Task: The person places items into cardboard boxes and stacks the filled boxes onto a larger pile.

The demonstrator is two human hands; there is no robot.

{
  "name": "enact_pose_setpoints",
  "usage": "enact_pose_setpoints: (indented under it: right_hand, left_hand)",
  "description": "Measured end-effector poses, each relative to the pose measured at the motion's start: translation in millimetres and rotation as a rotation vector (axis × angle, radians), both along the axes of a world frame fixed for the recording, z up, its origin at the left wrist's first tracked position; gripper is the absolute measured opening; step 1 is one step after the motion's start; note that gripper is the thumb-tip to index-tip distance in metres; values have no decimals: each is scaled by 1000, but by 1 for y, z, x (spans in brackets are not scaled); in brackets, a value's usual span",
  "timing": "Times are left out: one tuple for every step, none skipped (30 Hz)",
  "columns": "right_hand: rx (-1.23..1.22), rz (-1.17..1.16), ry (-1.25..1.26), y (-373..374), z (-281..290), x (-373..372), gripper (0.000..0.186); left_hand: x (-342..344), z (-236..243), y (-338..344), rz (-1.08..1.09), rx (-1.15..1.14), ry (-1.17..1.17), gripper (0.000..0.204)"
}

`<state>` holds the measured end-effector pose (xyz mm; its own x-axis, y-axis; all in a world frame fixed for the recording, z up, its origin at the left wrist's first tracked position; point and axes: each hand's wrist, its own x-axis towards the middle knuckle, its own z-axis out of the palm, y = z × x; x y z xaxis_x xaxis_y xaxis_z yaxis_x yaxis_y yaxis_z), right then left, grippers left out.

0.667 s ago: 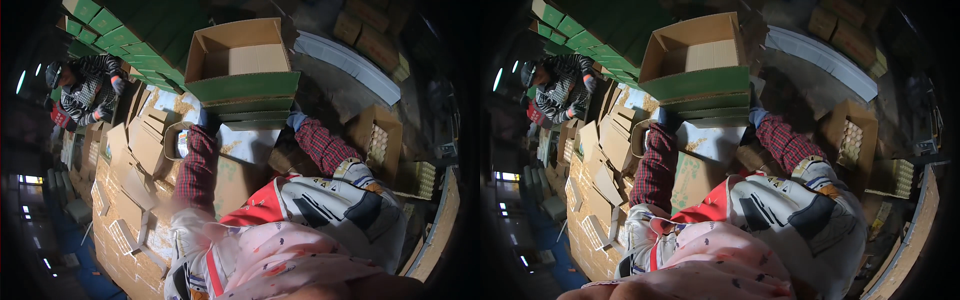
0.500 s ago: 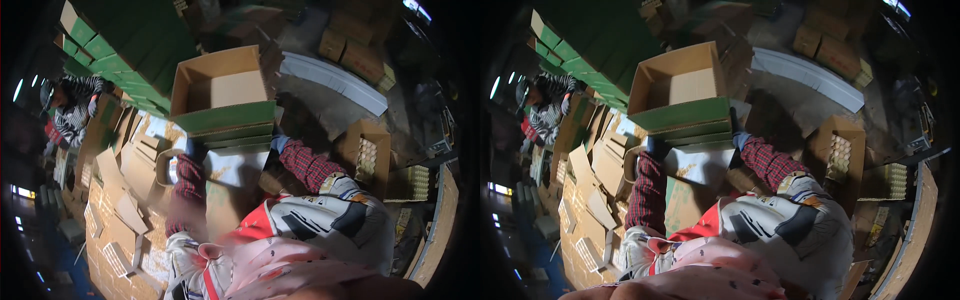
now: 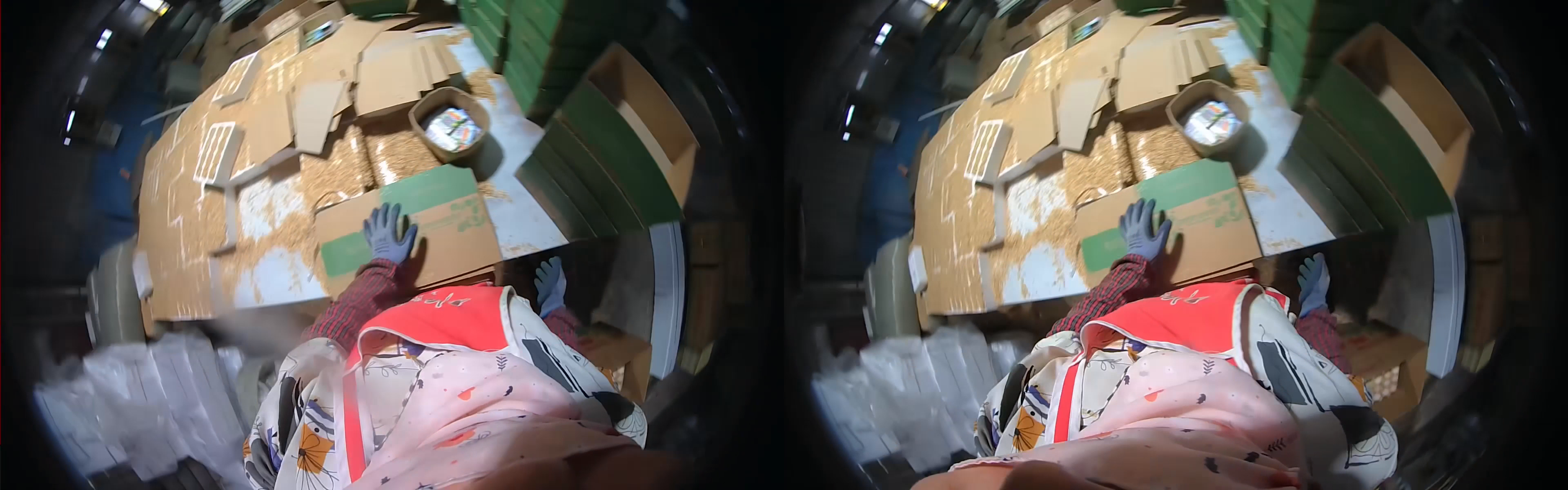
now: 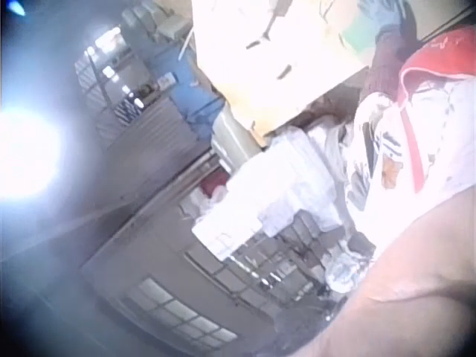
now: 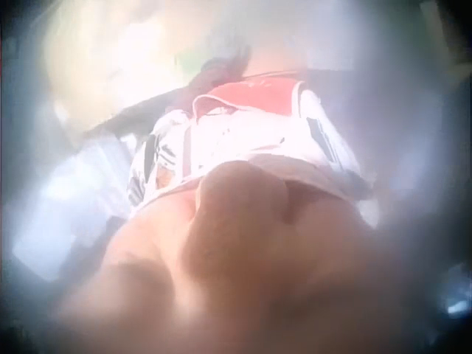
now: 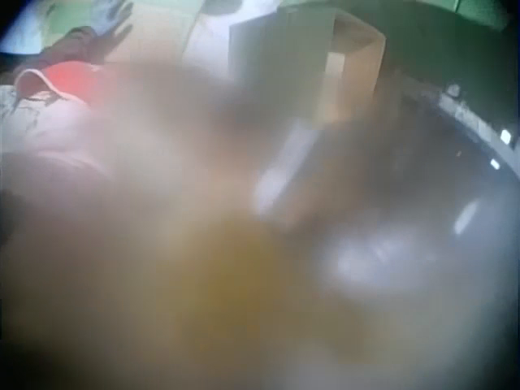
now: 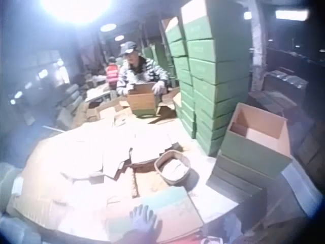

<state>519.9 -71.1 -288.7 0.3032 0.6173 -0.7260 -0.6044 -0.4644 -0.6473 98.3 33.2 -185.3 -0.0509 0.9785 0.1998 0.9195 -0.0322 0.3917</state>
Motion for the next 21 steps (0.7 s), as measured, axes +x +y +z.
enact_pose_setpoints:
  right_hand:
    - [17,139,-125,2,8,-21,57]
    - [178,342,-413,12,-4,-39,55]
    - [222,542,-648,36,62,-85,63]
    - [337,556,-706,49,67,-113,66]
    - [150,838,-860,69,105,-137,79]
    - [107,927,-863,83,111,-150,90]
    - [75,1012,-942,87,120,-156,91]
    - [42,1085,-1016,93,130,-164,92]
    - [209,1142,-959,98,148,-159,89]
    - [370,1193,-898,100,160,-145,87]
    - [434,1128,-1083,100,155,-132,78]
    - [178,1143,-599,105,194,-137,66]
    - [283,1104,-459,106,211,-138,59]
    - [393,1065,-312,111,229,-142,53]
    - [357,967,-161,120,250,-149,48]
    - [319,869,-14,127,270,-160,44]
    - [359,935,172,144,264,-143,41]
    - [389,790,473,161,251,-134,45]
    - [455,733,357,163,274,-156,47]
    - [520,666,239,160,298,-175,49]
    - [639,683,47,172,281,-190,57]
  left_hand:
    - [-34,3,-20,94,-88,104,72]
    - [-60,8,-43,239,-166,175,80]
    - [-75,27,-63,382,-349,156,87]
    - [-83,46,-76,487,-528,127,93]
    - [-95,43,-97,431,-563,-58,99]
    - [-100,39,-112,354,-582,-241,106]
    - [-108,10,-128,273,-543,-277,116]
    - [-109,14,-133,230,-574,-227,123]
    - [-112,19,-138,208,-622,-169,125]
    - [-109,41,-136,181,-671,-111,128]
    - [-111,53,-135,109,-720,143,124]
    - [-115,59,-139,135,-711,126,124]
    - [-119,70,-141,-11,-603,227,118]
    - [-122,88,-139,-147,-486,335,111]
    - [-127,107,-134,-253,-405,253,95]
    - [-131,136,-124,-359,-317,175,79]
    - [-135,166,-114,-406,-379,143,77]
    - [-138,197,-105,-457,-438,116,75]
    - [-143,225,-102,-509,-514,41,72]
    - [-146,241,-101,-568,-590,-37,69]
    - [-151,244,-99,-598,-638,-179,73]
